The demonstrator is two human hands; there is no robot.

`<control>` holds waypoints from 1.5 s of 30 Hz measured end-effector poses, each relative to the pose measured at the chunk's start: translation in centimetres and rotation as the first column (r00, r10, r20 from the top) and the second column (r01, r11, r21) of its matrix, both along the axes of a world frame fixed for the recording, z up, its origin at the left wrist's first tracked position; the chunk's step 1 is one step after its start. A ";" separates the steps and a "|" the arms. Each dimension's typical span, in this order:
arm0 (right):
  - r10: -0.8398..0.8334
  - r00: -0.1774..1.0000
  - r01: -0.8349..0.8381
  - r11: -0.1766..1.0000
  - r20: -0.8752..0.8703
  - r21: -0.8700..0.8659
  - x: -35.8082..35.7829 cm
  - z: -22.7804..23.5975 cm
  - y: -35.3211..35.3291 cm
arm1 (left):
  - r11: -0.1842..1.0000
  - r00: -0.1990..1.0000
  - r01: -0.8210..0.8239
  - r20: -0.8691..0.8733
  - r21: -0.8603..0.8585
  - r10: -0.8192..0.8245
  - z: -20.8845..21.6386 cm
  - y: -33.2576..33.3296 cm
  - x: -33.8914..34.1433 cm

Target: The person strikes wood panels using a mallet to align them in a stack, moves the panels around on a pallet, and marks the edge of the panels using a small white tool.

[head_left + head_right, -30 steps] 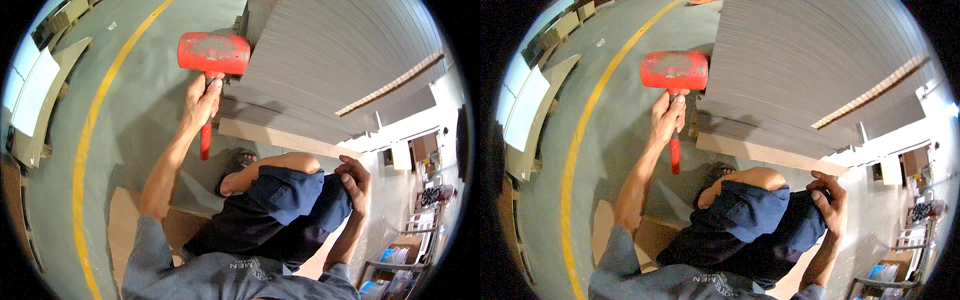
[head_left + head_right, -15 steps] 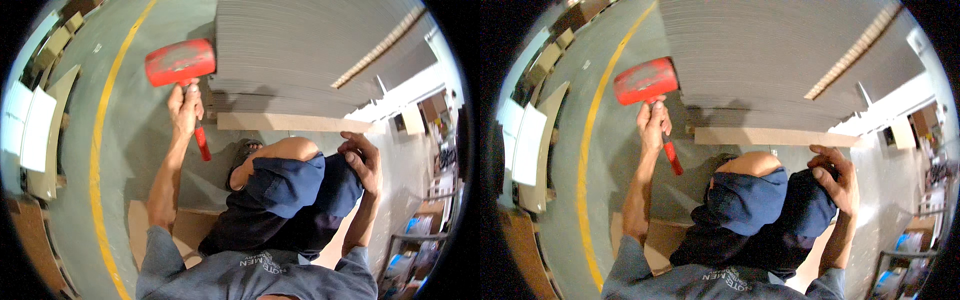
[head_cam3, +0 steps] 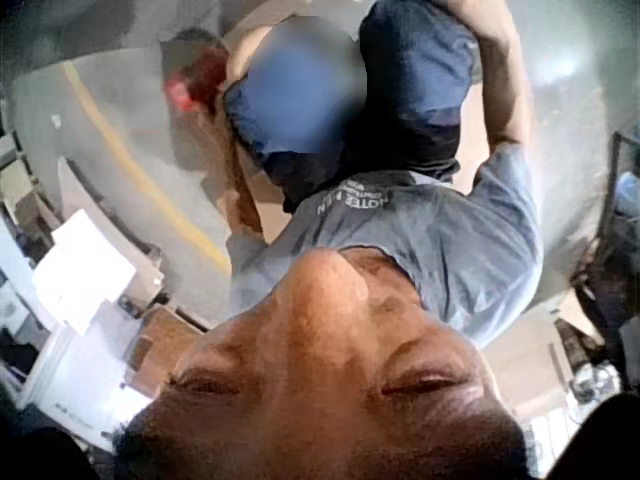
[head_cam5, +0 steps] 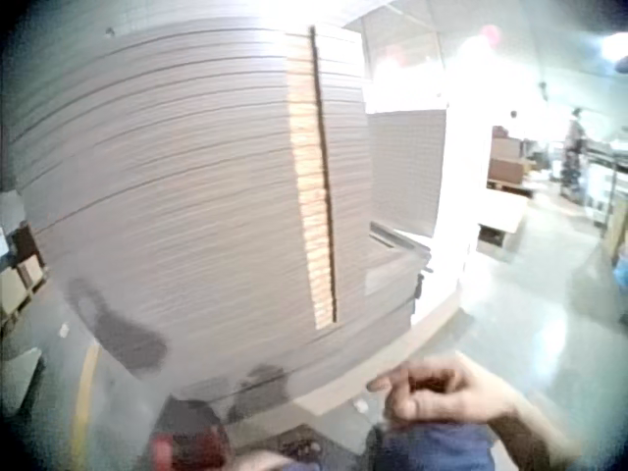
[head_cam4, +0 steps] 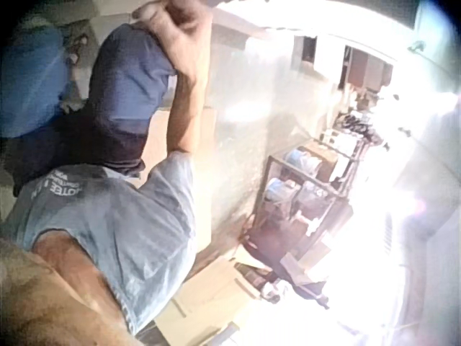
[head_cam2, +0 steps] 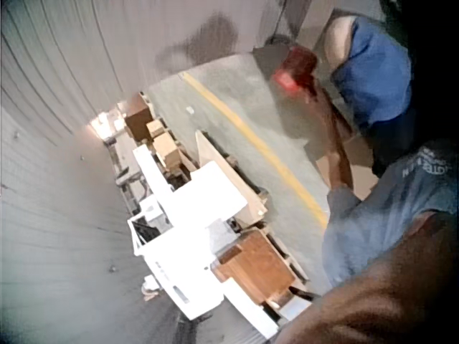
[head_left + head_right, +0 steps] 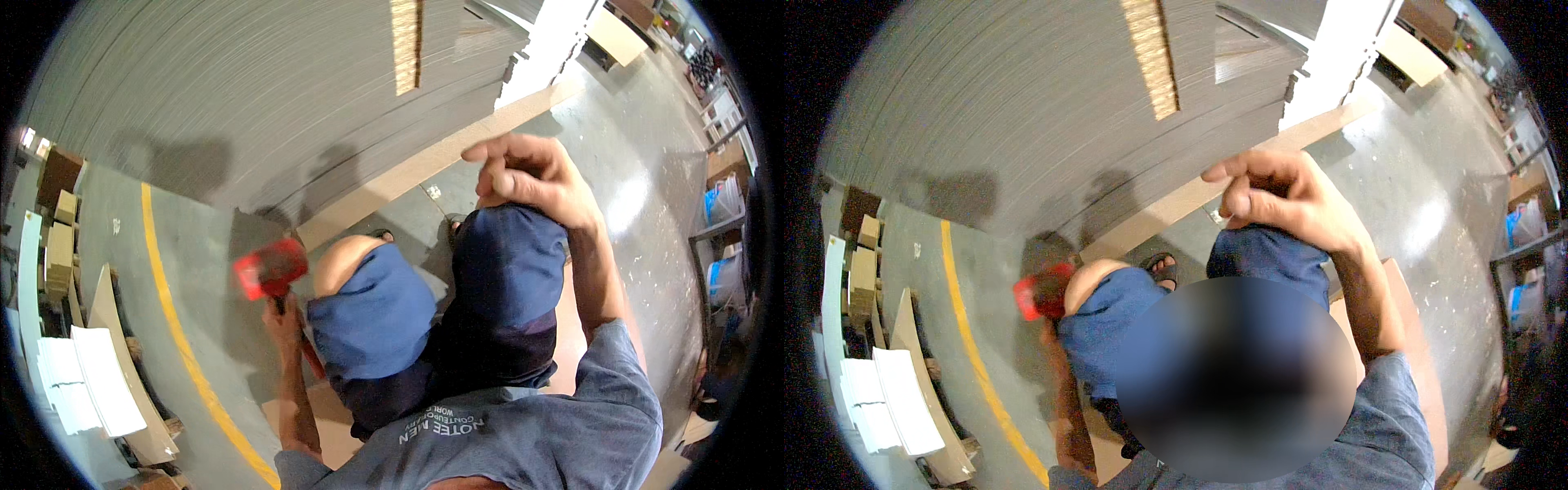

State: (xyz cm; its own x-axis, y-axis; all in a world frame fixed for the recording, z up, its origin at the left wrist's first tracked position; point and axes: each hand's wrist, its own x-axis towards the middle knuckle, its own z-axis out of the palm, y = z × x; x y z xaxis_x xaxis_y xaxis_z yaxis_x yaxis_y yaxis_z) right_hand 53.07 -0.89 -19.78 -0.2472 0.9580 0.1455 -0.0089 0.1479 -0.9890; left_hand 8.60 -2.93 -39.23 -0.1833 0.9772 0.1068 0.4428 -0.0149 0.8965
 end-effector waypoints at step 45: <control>-0.235 0.929 0.208 0.970 -0.287 -0.123 1.8 -22.5 7.3 | 0.404 0.927 0.057 -0.102 -0.913 -0.361 -0.4 1.7 3.1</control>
